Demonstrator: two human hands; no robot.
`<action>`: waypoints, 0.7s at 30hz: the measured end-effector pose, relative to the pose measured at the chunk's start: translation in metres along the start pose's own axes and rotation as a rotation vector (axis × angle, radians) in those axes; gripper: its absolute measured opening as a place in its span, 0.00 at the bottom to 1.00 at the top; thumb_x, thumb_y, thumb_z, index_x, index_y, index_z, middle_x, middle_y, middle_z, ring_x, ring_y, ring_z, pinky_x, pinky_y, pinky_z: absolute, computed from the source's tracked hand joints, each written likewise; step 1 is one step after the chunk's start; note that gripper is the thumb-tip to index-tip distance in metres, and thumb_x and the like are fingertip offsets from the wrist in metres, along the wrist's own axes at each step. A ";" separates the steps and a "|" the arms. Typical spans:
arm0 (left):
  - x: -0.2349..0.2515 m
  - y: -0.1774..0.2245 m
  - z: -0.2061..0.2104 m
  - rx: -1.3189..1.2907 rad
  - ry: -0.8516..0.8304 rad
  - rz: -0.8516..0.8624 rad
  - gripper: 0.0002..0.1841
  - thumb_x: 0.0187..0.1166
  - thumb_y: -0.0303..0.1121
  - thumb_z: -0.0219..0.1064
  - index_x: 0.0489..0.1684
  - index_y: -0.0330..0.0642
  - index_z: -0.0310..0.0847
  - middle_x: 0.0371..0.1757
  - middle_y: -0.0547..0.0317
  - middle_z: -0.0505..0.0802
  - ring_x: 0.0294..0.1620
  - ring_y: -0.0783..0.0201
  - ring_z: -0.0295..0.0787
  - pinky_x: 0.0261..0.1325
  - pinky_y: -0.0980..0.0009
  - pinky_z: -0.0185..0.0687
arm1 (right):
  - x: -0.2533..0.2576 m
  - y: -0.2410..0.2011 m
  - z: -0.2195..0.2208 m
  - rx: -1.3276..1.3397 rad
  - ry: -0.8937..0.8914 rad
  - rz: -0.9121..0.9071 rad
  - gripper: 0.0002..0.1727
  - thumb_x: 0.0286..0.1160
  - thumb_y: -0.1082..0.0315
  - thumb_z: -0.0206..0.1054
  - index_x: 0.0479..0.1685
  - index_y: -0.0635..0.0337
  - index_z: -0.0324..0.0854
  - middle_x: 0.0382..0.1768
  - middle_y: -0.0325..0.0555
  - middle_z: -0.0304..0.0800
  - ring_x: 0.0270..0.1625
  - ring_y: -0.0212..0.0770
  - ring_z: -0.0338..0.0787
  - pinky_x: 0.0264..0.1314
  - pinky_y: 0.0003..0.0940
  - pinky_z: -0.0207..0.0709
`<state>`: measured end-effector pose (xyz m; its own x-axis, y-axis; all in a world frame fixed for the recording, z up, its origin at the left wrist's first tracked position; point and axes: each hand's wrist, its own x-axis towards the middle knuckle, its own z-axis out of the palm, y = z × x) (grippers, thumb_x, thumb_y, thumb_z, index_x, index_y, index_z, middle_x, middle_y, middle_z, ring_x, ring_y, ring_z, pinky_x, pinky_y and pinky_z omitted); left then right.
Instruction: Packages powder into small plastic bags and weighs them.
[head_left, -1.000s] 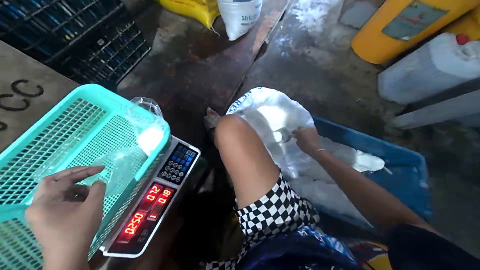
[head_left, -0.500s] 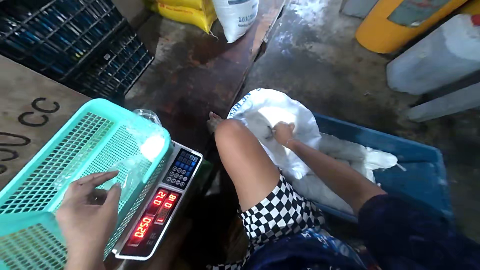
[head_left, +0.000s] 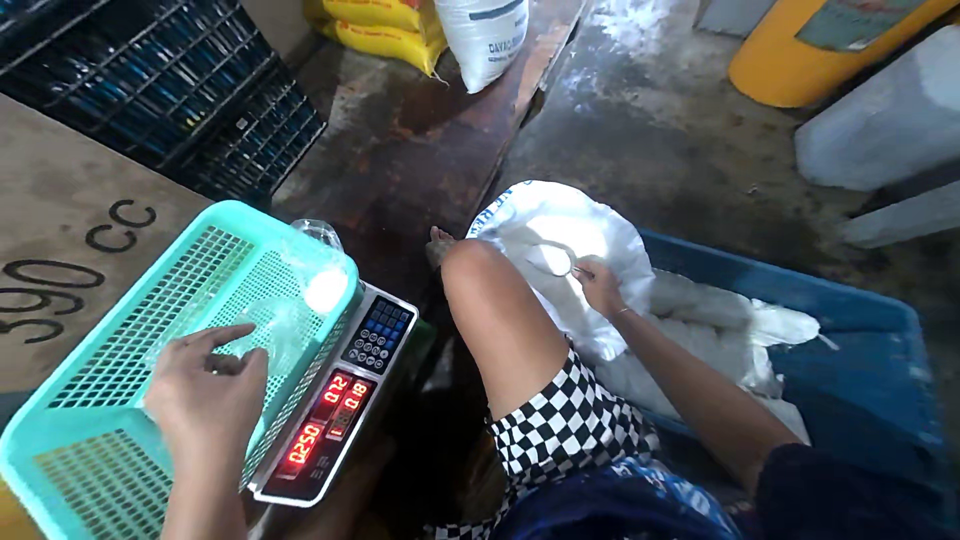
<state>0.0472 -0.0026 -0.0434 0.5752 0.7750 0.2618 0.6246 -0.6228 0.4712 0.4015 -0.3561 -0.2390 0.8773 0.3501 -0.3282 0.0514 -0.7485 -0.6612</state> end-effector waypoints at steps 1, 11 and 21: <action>0.003 0.002 0.000 0.003 -0.002 0.009 0.14 0.70 0.25 0.63 0.50 0.32 0.88 0.59 0.31 0.86 0.34 0.50 0.83 0.37 0.53 0.78 | 0.002 0.002 0.001 0.020 0.006 0.006 0.19 0.89 0.67 0.60 0.68 0.72 0.82 0.64 0.68 0.86 0.71 0.63 0.83 0.80 0.61 0.65; 0.000 0.010 0.010 -0.136 -0.031 -0.099 0.14 0.72 0.34 0.77 0.48 0.32 0.89 0.59 0.33 0.87 0.38 0.50 0.85 0.41 0.51 0.81 | 0.007 -0.025 -0.008 0.098 0.076 -0.147 0.19 0.88 0.71 0.60 0.65 0.81 0.79 0.60 0.75 0.86 0.64 0.61 0.87 0.74 0.49 0.74; 0.003 0.014 0.010 -0.217 -0.028 -0.213 0.10 0.75 0.21 0.65 0.50 0.35 0.89 0.54 0.42 0.86 0.36 0.54 0.85 0.40 0.55 0.84 | -0.011 -0.166 -0.031 0.129 0.108 -0.554 0.16 0.86 0.73 0.62 0.60 0.80 0.80 0.48 0.67 0.89 0.47 0.47 0.88 0.59 0.44 0.80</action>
<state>0.0628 -0.0103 -0.0445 0.4596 0.8805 0.1164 0.6066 -0.4069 0.6829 0.3978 -0.2534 -0.1049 0.7802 0.6057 0.1560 0.4639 -0.3932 -0.7938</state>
